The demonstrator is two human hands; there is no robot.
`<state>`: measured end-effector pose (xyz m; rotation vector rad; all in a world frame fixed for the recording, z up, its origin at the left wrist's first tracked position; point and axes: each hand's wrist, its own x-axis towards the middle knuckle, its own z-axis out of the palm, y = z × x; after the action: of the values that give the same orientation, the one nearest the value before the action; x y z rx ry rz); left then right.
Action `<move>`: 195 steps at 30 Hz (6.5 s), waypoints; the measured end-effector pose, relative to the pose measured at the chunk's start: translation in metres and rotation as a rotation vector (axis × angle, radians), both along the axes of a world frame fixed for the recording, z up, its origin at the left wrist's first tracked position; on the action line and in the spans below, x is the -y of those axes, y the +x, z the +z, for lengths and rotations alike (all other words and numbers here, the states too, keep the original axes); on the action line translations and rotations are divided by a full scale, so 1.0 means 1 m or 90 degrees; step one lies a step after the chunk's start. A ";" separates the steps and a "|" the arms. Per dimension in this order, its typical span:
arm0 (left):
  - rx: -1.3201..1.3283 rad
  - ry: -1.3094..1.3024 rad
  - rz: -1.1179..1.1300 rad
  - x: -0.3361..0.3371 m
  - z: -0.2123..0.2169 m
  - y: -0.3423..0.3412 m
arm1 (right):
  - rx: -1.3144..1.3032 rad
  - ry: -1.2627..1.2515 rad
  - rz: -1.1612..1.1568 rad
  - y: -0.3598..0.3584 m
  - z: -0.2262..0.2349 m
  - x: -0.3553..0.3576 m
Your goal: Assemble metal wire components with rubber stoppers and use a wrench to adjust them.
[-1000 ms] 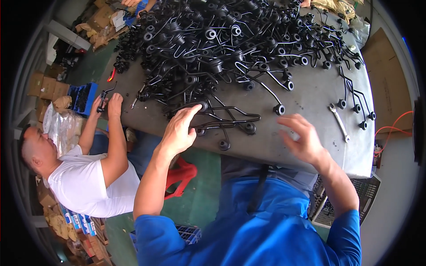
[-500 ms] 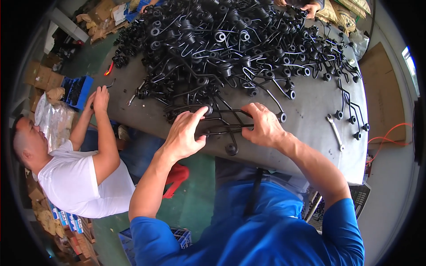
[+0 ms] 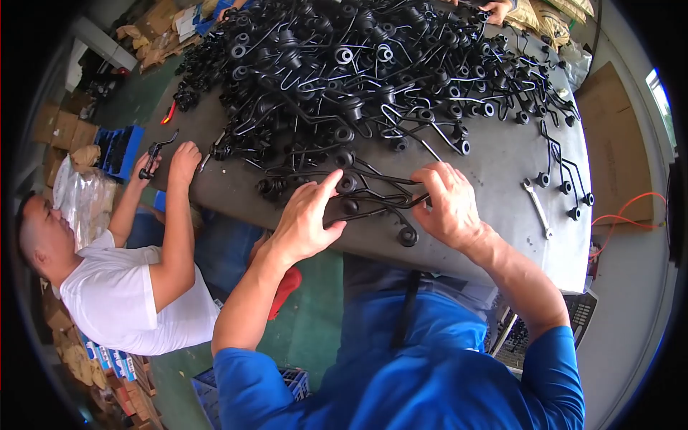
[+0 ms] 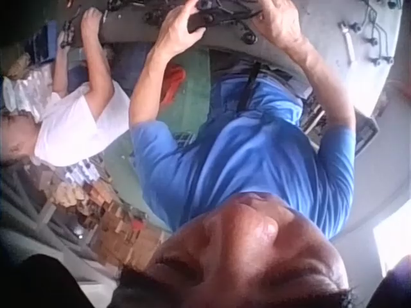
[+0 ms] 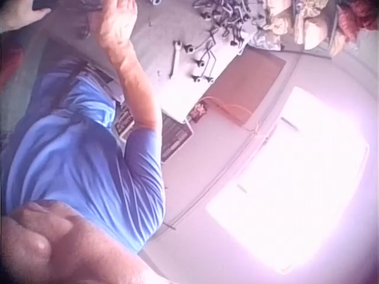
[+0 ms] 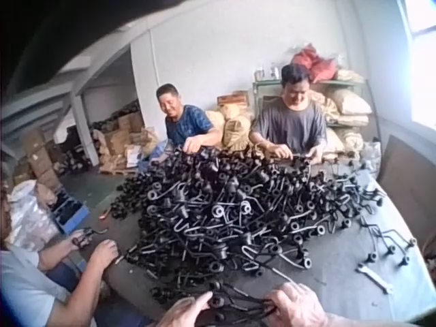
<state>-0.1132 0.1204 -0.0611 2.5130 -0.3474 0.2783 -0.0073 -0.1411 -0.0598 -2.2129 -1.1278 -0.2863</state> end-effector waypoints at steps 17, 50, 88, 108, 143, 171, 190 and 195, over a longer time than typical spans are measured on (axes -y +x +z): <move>0.189 -0.067 0.359 -0.030 -0.035 -0.049 | -0.112 -0.118 -0.093 0.041 0.020 0.199; 0.080 -0.140 -0.189 0.107 0.037 0.033 | -0.707 0.268 0.079 -0.021 0.023 0.086; -0.329 -0.659 -0.130 0.256 -0.038 0.124 | -0.813 0.660 -0.204 -0.004 -0.019 0.175; -0.392 -0.647 -0.115 0.259 -0.050 0.130 | -0.809 0.686 -0.149 0.000 -0.042 0.189; -0.313 -0.442 -0.273 0.286 -0.006 0.136 | -0.164 0.199 -0.250 -0.015 -0.010 0.193; -0.388 -0.684 -0.114 0.223 -0.007 0.095 | -0.316 0.134 -0.146 -0.018 0.020 0.155; -0.557 -0.834 -0.017 0.232 -0.051 0.110 | -0.106 -0.136 -0.121 0.014 0.005 0.146; -0.561 -0.823 -0.067 0.239 -0.046 0.110 | -0.246 0.076 -0.178 0.021 0.020 0.180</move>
<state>-0.0029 -0.1191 -0.1066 1.1393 0.0838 -0.5090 0.0136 -0.3211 -0.0397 -2.1941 -0.5821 -0.0339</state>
